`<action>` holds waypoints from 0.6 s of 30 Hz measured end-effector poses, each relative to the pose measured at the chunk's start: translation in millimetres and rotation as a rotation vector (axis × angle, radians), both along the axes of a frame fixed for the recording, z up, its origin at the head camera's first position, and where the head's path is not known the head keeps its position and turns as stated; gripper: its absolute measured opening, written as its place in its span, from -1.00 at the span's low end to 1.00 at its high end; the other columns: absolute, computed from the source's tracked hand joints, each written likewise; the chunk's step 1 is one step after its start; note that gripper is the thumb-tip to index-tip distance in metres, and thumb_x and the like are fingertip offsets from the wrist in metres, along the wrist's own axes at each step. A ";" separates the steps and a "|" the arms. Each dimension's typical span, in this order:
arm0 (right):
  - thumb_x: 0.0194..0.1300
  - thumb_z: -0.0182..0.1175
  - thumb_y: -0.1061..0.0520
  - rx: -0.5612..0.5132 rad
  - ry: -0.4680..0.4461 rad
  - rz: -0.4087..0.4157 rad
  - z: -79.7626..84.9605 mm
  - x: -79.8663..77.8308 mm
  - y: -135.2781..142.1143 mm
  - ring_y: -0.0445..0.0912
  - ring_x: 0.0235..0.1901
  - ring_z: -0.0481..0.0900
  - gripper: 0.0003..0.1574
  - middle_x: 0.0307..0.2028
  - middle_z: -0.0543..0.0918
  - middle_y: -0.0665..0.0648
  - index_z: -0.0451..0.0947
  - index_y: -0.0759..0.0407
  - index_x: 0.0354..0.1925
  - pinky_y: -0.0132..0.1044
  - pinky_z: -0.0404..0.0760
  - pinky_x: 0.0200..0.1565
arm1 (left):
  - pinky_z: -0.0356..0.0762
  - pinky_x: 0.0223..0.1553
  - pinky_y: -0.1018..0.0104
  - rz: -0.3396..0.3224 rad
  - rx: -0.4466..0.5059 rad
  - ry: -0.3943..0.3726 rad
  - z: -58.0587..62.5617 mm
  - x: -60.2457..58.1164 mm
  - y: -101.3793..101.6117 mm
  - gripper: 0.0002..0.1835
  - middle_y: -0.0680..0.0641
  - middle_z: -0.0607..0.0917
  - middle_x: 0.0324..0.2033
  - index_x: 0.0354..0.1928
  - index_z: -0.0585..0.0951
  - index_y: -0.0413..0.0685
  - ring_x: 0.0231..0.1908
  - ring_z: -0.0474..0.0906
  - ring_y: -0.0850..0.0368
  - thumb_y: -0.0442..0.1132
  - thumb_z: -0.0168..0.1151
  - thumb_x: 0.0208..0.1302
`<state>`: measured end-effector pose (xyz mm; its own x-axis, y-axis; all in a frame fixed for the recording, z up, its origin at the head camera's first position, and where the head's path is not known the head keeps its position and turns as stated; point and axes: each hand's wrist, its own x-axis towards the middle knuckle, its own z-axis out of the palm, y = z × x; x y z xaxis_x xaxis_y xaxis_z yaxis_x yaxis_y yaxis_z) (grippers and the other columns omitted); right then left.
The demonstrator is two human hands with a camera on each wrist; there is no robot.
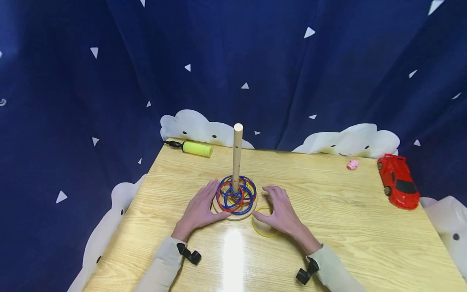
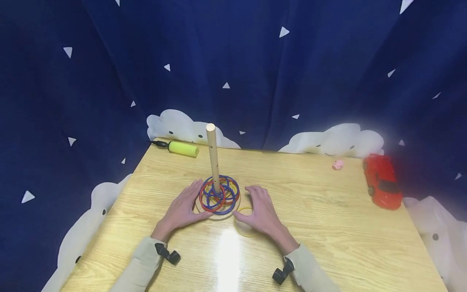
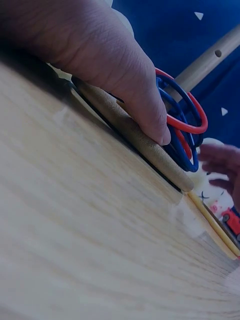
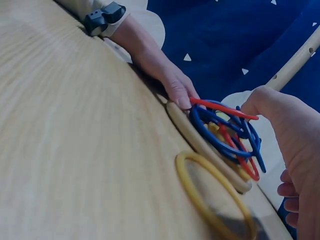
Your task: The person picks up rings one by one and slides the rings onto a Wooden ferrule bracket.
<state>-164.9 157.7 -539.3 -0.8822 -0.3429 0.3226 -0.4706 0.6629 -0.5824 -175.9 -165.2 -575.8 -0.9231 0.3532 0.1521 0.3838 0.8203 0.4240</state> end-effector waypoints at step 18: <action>-0.08 0.47 -0.59 0.212 0.067 0.072 -24.6 32.5 37.6 0.14 0.31 0.41 0.33 0.33 0.48 0.21 0.46 0.26 0.37 0.17 0.46 0.20 | -0.09 0.63 0.13 -0.009 0.006 0.000 0.1 0.0 -0.7 0.35 -0.02 0.05 0.66 0.69 -0.01 -0.02 0.64 -0.10 0.09 0.67 0.18 0.08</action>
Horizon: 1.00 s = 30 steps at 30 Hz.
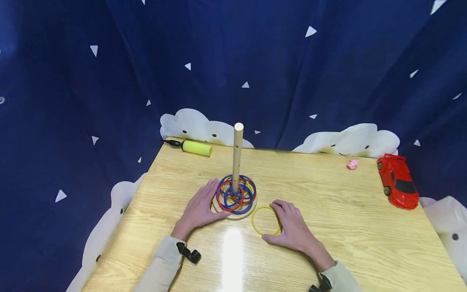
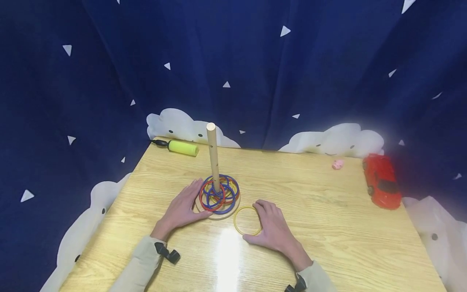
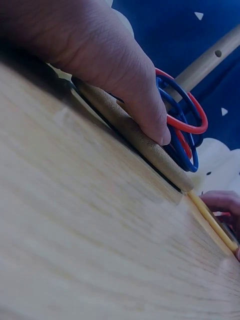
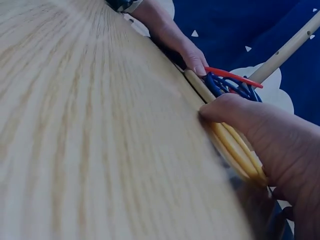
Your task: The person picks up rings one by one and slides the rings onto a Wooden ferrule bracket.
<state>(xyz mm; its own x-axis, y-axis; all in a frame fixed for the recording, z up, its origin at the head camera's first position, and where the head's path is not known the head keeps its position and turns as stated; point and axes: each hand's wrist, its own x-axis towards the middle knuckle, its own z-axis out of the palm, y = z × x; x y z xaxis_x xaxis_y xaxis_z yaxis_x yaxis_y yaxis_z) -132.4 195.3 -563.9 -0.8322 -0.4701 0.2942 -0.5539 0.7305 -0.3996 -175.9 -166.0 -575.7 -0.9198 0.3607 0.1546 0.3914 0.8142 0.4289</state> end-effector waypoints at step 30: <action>-0.27 0.63 -0.50 -0.110 0.079 -0.018 13.1 -8.2 30.6 -0.02 0.17 0.52 0.20 0.15 0.61 0.06 0.60 0.18 0.19 -0.01 0.51 0.18 | 0.00 0.62 0.08 0.001 0.023 0.034 -3.6 1.4 2.8 0.34 -0.04 0.11 0.64 0.68 0.04 -0.05 0.63 -0.02 0.05 0.64 0.23 0.07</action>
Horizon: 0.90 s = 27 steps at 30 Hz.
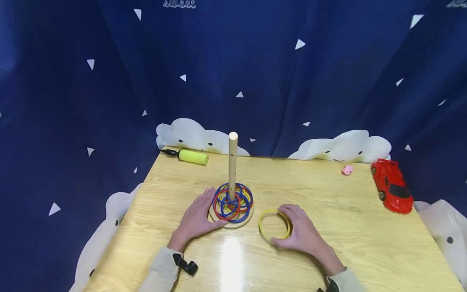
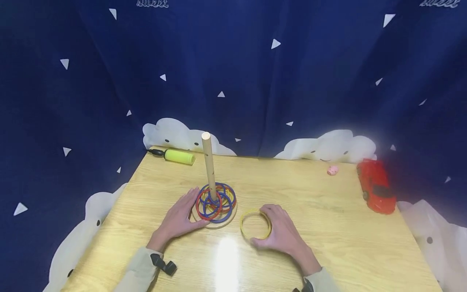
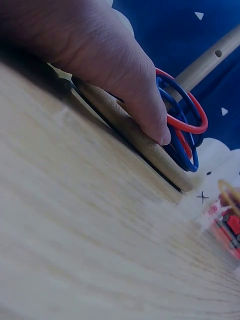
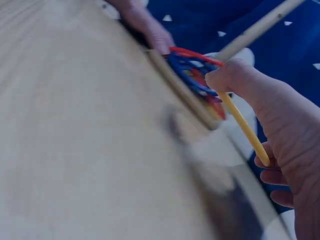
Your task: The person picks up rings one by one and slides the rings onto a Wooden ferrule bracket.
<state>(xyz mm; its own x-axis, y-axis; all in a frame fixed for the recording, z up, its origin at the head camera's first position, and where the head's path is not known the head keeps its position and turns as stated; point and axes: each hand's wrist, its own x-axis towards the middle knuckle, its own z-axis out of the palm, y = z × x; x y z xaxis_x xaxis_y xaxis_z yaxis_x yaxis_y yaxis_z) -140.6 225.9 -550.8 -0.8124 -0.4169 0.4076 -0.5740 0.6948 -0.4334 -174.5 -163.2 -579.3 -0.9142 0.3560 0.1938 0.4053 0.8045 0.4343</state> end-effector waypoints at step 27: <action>-0.32 0.71 -0.20 -0.207 0.194 0.140 137.6 -54.7 -8.3 0.15 0.21 0.50 0.15 0.17 0.63 0.23 0.59 0.32 0.20 -0.36 0.29 0.37 | -0.01 0.62 0.03 -0.008 -0.009 -0.012 1.8 -1.0 -1.5 0.35 -0.07 0.09 0.65 0.69 0.00 -0.05 0.64 -0.04 0.03 0.65 0.21 0.09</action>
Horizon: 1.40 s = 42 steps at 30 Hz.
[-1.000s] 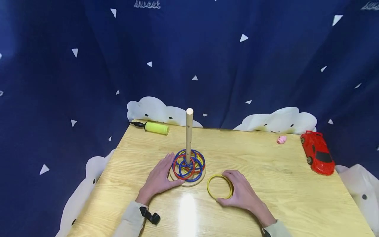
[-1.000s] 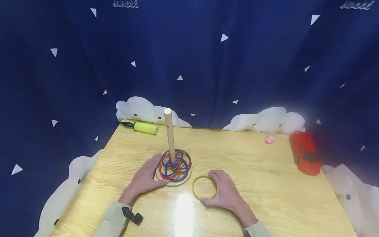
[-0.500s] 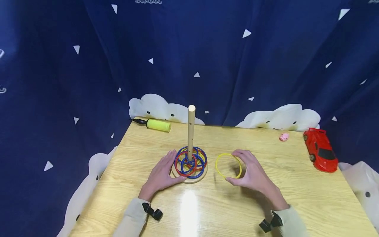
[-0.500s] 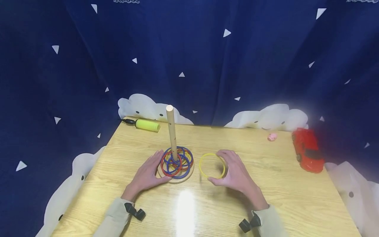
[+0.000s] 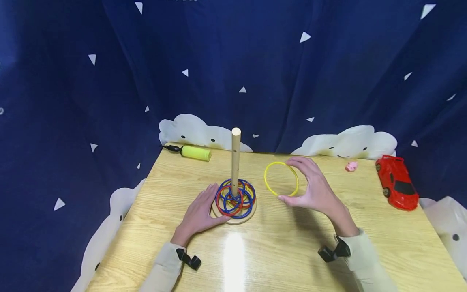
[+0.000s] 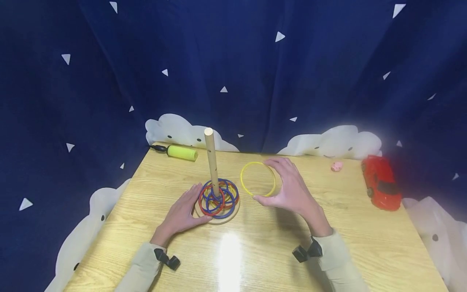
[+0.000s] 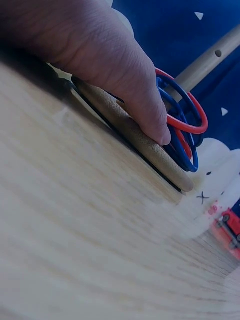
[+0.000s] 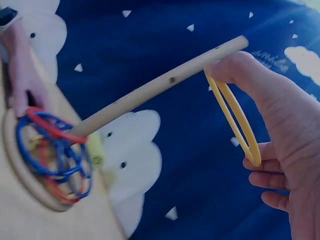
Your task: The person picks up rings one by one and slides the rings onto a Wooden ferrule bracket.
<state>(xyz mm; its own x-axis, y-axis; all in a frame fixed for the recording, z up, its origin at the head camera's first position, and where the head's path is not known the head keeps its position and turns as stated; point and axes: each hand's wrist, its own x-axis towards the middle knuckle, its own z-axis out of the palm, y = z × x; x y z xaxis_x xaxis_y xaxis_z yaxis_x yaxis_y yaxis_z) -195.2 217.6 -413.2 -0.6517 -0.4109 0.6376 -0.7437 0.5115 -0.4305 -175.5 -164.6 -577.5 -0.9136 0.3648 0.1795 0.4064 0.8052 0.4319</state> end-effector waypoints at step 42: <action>-0.26 0.66 -0.34 0.132 0.057 0.162 70.1 -47.2 -102.0 0.06 0.18 0.48 0.19 0.19 0.60 0.17 0.57 0.27 0.23 0.05 0.47 0.24 | 0.00 0.62 0.04 0.003 0.015 -0.011 0.9 0.1 -1.0 0.33 -0.01 0.08 0.65 0.69 0.02 -0.03 0.64 -0.07 0.08 0.63 0.23 0.08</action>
<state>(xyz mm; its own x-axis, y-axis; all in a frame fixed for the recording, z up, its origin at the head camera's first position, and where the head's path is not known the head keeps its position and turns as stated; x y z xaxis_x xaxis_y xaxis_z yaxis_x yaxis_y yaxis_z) -242.4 115.6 -343.1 -0.5348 -0.5900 0.6049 -0.8420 0.4324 -0.3227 -175.4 -165.6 -576.6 -0.9166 0.3595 0.1749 0.3992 0.7999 0.4481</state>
